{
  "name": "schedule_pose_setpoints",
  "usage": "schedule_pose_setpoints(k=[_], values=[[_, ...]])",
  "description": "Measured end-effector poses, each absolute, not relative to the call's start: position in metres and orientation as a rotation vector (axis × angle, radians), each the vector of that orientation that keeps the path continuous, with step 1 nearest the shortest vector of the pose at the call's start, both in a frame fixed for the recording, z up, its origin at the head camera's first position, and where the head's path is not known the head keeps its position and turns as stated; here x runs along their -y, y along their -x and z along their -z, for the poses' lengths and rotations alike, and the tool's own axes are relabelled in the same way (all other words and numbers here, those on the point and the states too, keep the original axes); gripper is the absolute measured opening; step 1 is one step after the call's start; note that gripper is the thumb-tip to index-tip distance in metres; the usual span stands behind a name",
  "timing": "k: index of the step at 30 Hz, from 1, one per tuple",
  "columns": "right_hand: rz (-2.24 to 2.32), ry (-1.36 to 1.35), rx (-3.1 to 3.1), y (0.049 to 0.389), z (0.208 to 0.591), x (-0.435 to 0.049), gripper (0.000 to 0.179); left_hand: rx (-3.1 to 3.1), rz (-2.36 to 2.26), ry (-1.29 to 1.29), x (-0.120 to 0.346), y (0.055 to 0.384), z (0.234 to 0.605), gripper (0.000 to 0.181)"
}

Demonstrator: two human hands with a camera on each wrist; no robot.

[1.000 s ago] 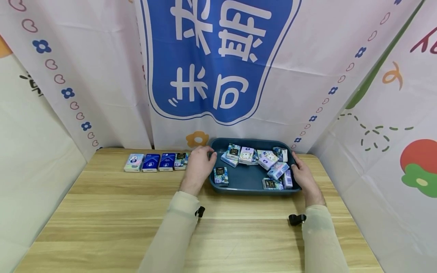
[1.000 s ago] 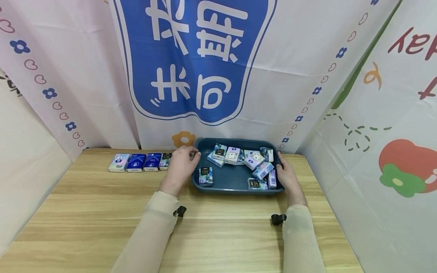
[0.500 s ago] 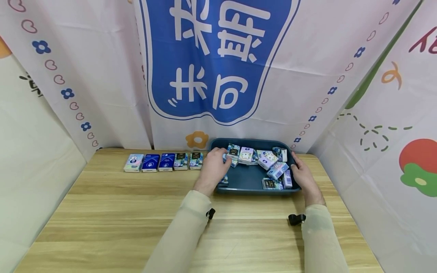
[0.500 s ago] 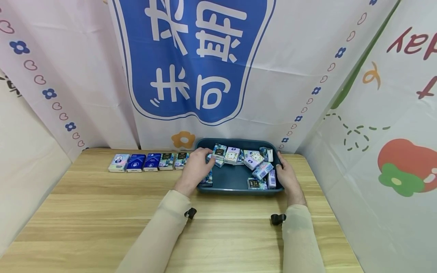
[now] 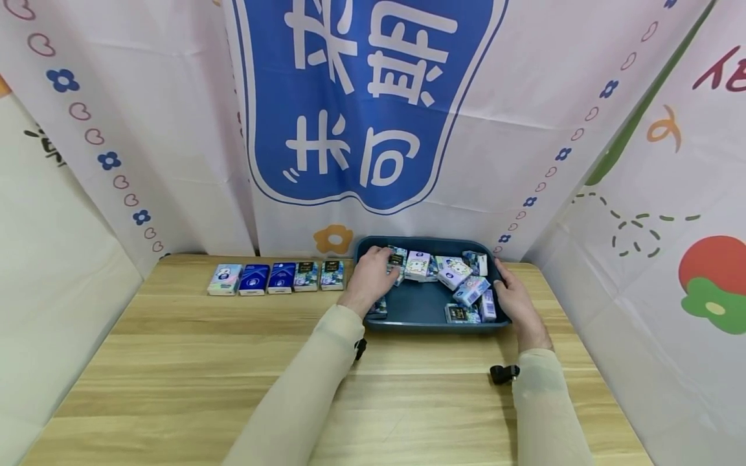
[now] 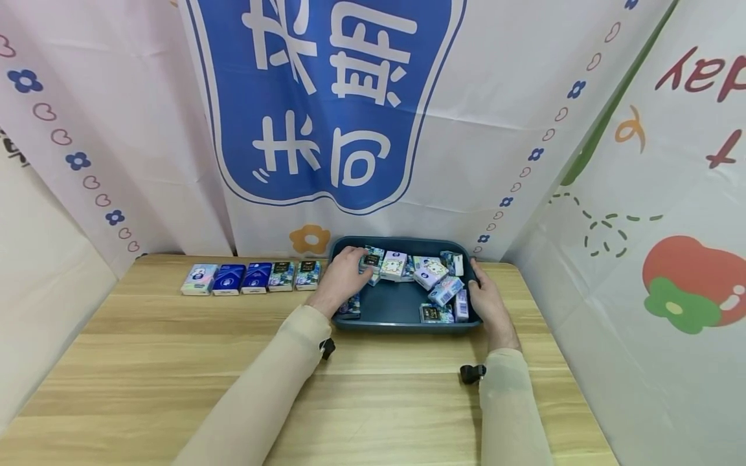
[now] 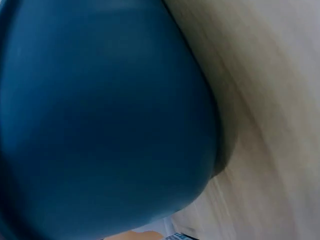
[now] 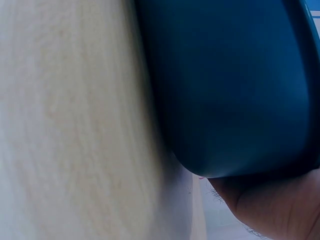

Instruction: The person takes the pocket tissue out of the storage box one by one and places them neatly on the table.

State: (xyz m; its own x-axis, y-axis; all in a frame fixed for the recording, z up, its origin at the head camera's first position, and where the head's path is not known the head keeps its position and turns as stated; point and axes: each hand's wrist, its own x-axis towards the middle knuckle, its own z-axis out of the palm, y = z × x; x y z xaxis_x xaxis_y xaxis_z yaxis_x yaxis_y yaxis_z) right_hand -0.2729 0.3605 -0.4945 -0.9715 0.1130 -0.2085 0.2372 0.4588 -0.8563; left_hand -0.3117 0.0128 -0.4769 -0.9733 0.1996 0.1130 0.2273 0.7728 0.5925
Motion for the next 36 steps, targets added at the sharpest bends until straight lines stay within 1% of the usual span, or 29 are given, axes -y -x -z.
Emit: schedule_pose_setpoints(k=[1, 4, 8, 9, 12, 18, 25, 30, 36], values=[[1.542, -0.314, -2.575, 0.273, 0.494, -0.36, 0.068, 2.918, 0.982, 0.372, -0.012, 0.315, 0.478, 0.051], [1.54, -0.321, -2.571, 0.273, 0.494, -0.36, 0.068, 2.905, 0.943, 0.45, -0.011, 0.337, 0.501, 0.053], [1.557, -0.324, -2.563, 0.274, 0.493, -0.36, 0.068, 2.951, 0.875, 0.536, -0.011, 0.35, 0.51, 0.056], [1.562, -0.322, -2.561, 0.274, 0.494, -0.36, 0.068, 2.983, 0.872, 0.547, -0.011, 0.346, 0.501, 0.056], [1.568, -0.318, -2.56, 0.275, 0.495, -0.361, 0.068, 3.039, 0.817, 0.6, -0.011, 0.34, 0.49, 0.057], [1.575, -0.314, -2.557, 0.275, 0.496, -0.361, 0.068, 3.114, 0.678, 0.632, -0.012, 0.327, 0.476, 0.057], [1.576, -0.318, -2.556, 0.276, 0.496, -0.361, 0.068, 3.061, 0.676, 0.649, -0.013, 0.327, 0.481, 0.053], [1.56, -0.317, -2.563, 0.275, 0.497, -0.362, 0.068, 3.047, 0.728, 0.62, -0.012, 0.324, 0.479, 0.051], [1.557, -0.325, -2.559, 0.276, 0.497, -0.362, 0.068, 3.025, 0.682, 0.59, -0.015, 0.327, 0.481, 0.04]])
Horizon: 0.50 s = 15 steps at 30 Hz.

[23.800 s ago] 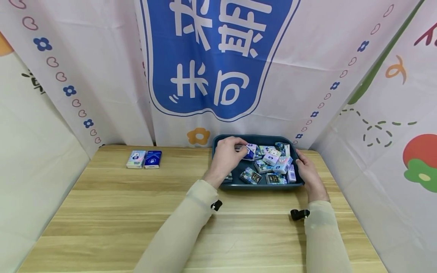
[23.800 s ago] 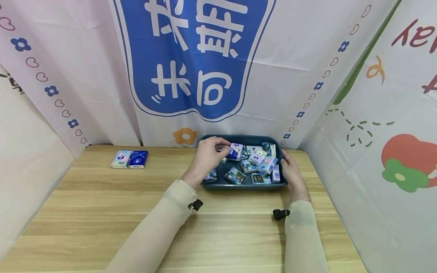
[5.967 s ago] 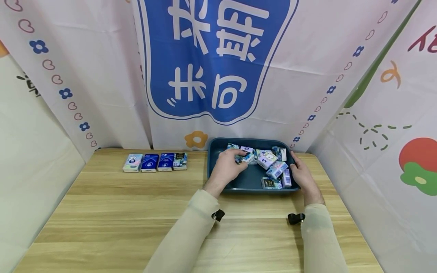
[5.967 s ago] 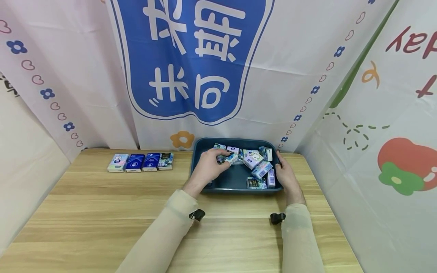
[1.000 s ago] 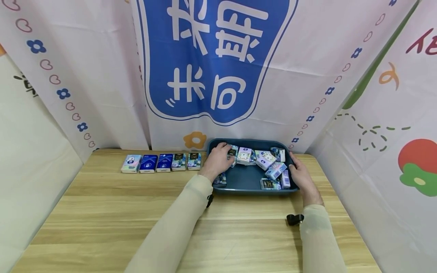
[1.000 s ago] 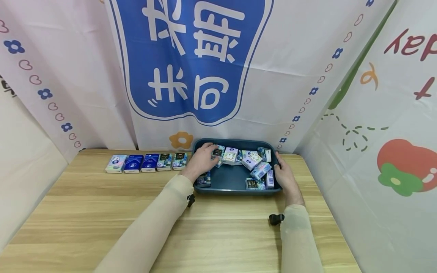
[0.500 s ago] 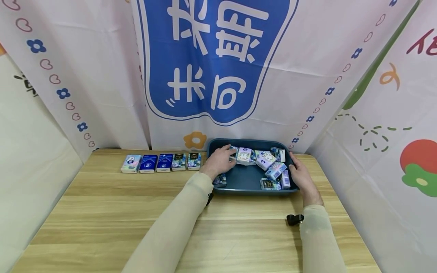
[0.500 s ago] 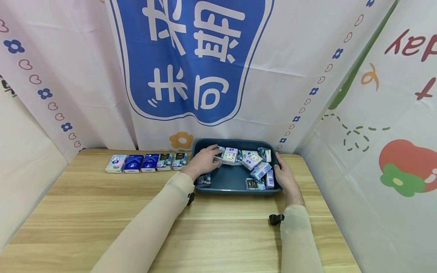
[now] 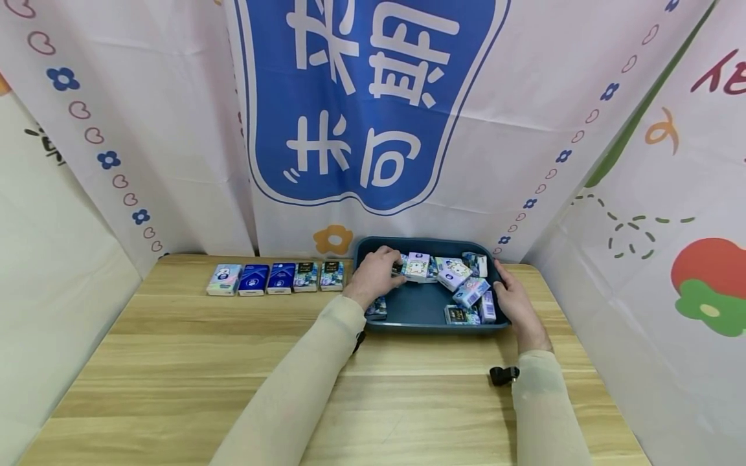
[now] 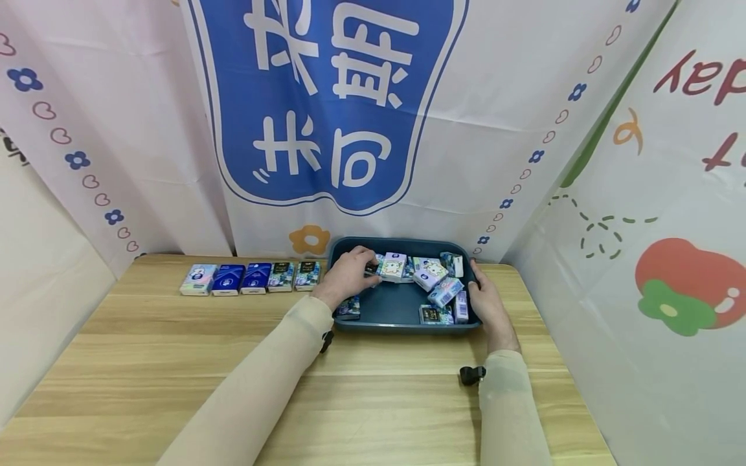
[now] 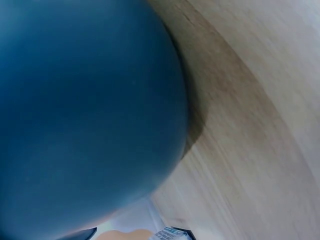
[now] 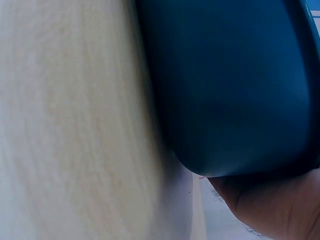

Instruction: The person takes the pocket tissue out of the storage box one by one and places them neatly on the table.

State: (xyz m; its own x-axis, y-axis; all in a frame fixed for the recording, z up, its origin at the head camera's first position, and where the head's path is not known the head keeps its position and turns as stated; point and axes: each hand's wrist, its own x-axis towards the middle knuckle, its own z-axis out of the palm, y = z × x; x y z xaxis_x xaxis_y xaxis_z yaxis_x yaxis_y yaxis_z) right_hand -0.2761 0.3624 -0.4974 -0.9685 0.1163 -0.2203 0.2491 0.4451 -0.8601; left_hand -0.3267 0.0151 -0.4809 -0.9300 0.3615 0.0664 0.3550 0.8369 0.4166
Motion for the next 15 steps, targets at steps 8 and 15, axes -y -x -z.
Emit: schedule_pose_setpoints(k=[8, 15], values=[[1.584, -0.291, -2.563, 0.282, 0.506, -0.37, 0.068, -3.028, -0.758, -0.613, -0.015, 0.334, 0.49, 0.033], [1.636, -0.262, -2.576, 0.295, 0.532, -0.386, 0.067, -2.993, -0.913, -0.455, -0.015, 0.326, 0.476, 0.035]])
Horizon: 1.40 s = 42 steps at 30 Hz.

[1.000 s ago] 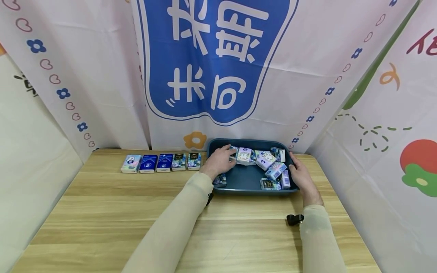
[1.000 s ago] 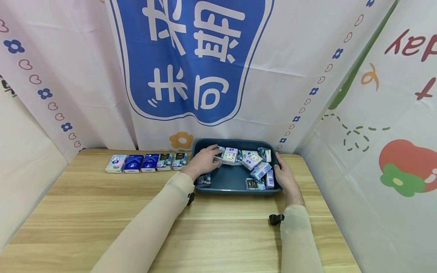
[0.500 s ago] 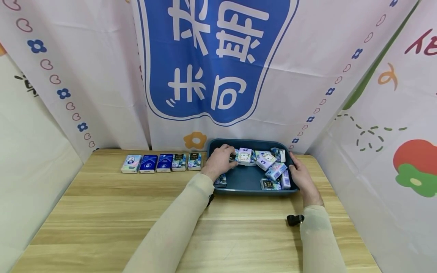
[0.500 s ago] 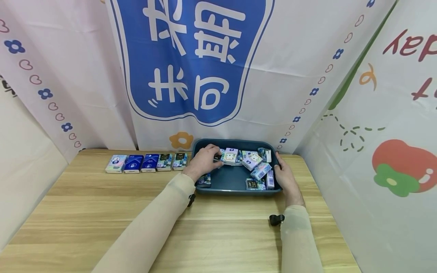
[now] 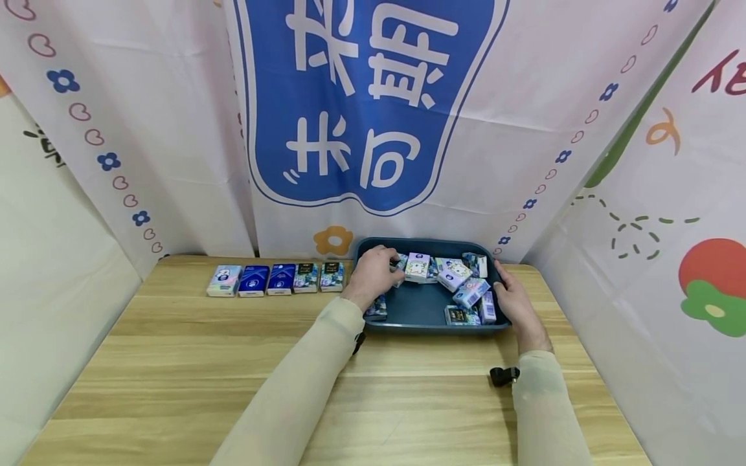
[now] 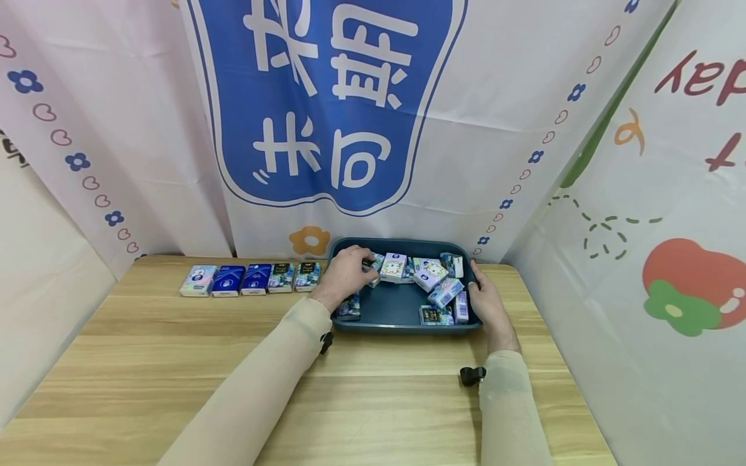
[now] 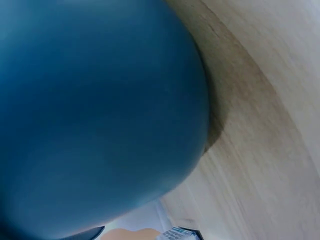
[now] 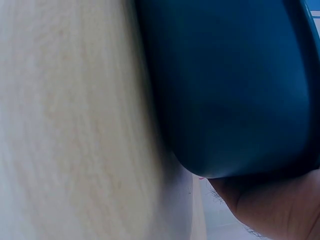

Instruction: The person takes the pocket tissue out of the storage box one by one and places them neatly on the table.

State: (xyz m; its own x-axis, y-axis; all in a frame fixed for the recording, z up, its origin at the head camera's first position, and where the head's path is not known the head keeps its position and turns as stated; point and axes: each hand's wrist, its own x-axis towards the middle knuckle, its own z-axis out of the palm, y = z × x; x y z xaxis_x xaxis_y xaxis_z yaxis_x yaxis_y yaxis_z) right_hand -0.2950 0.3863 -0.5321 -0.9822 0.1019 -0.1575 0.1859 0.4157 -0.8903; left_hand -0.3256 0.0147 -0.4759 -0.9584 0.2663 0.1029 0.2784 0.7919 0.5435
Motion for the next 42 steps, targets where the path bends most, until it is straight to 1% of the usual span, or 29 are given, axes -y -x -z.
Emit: schedule_pose_setpoints(k=[4, 8, 16, 27, 35, 42], values=[[1.598, -0.295, -2.559, 0.284, 0.508, -0.371, 0.069, 2.912, 0.931, 0.391, -0.015, 0.324, 0.474, 0.033], [1.57, -0.327, -2.552, 0.278, 0.497, -0.362, 0.068, 2.849, 0.97, 0.384, -0.012, 0.319, 0.469, 0.03], [1.545, -0.309, -2.595, 0.277, 0.499, -0.362, 0.068, 2.759, 1.042, 0.4, 0.005, 0.307, 0.455, 0.029], [1.545, -0.318, -2.581, 0.276, 0.498, -0.362, 0.068, 2.735, 0.981, 0.396, 0.045, 0.294, 0.437, 0.032], [1.55, -0.328, -2.568, 0.276, 0.498, -0.363, 0.068, 2.713, 1.009, 0.352, 0.071, 0.281, 0.428, 0.034], [1.539, -0.308, -2.587, 0.277, 0.499, -0.363, 0.068, 2.715, 1.017, 0.305, 0.098, 0.27, 0.428, 0.035]])
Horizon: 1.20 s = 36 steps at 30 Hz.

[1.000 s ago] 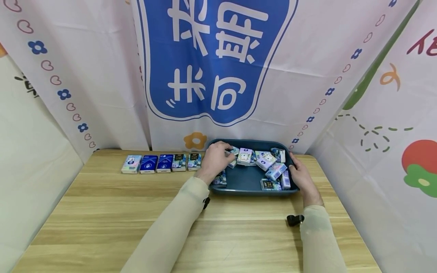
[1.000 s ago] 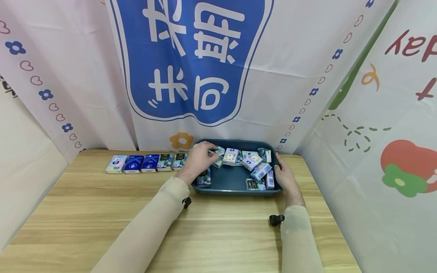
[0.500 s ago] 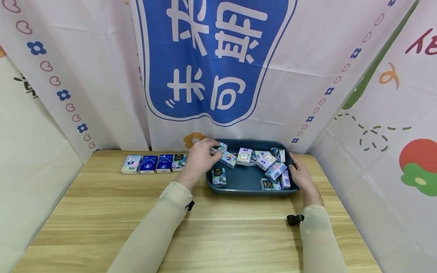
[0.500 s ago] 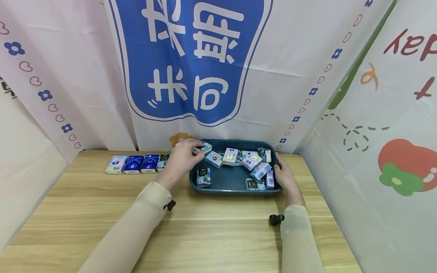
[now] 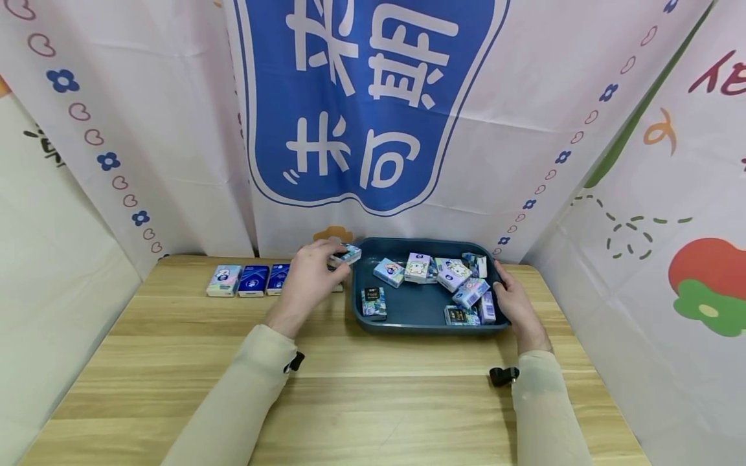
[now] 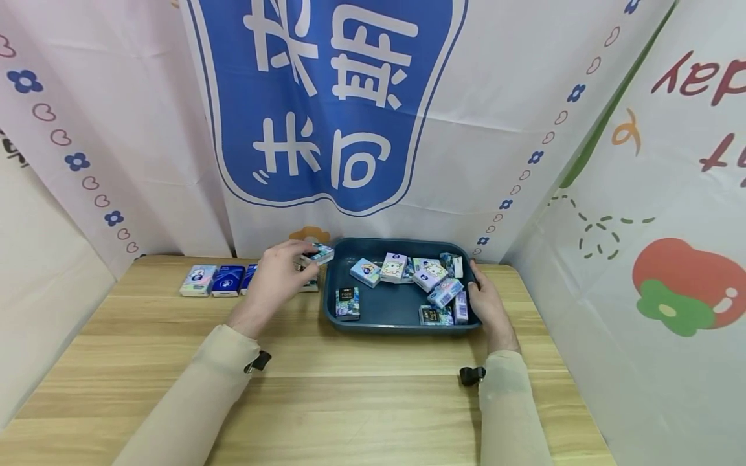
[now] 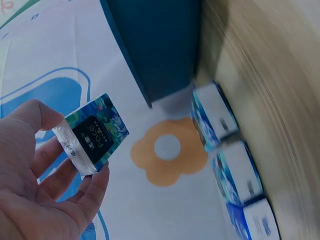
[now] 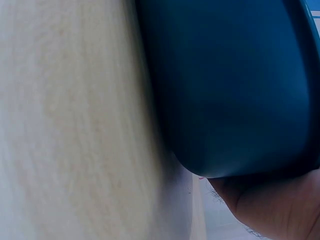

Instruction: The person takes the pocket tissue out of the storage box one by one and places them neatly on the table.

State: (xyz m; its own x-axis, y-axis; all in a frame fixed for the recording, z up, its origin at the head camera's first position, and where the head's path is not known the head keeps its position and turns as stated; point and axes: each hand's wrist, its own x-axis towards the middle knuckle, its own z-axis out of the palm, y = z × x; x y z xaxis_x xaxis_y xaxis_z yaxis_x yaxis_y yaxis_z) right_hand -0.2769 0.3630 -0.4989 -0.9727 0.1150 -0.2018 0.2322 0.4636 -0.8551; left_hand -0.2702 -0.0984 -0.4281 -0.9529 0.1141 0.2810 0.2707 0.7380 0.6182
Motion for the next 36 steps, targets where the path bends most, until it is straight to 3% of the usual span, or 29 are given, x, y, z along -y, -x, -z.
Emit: schedule_pose_setpoints(k=[36], values=[[1.549, -0.334, -2.582, 0.277, 0.5, -0.363, 0.067, 2.779, 0.779, 0.187, 0.238, 0.217, 0.442, 0.04]])
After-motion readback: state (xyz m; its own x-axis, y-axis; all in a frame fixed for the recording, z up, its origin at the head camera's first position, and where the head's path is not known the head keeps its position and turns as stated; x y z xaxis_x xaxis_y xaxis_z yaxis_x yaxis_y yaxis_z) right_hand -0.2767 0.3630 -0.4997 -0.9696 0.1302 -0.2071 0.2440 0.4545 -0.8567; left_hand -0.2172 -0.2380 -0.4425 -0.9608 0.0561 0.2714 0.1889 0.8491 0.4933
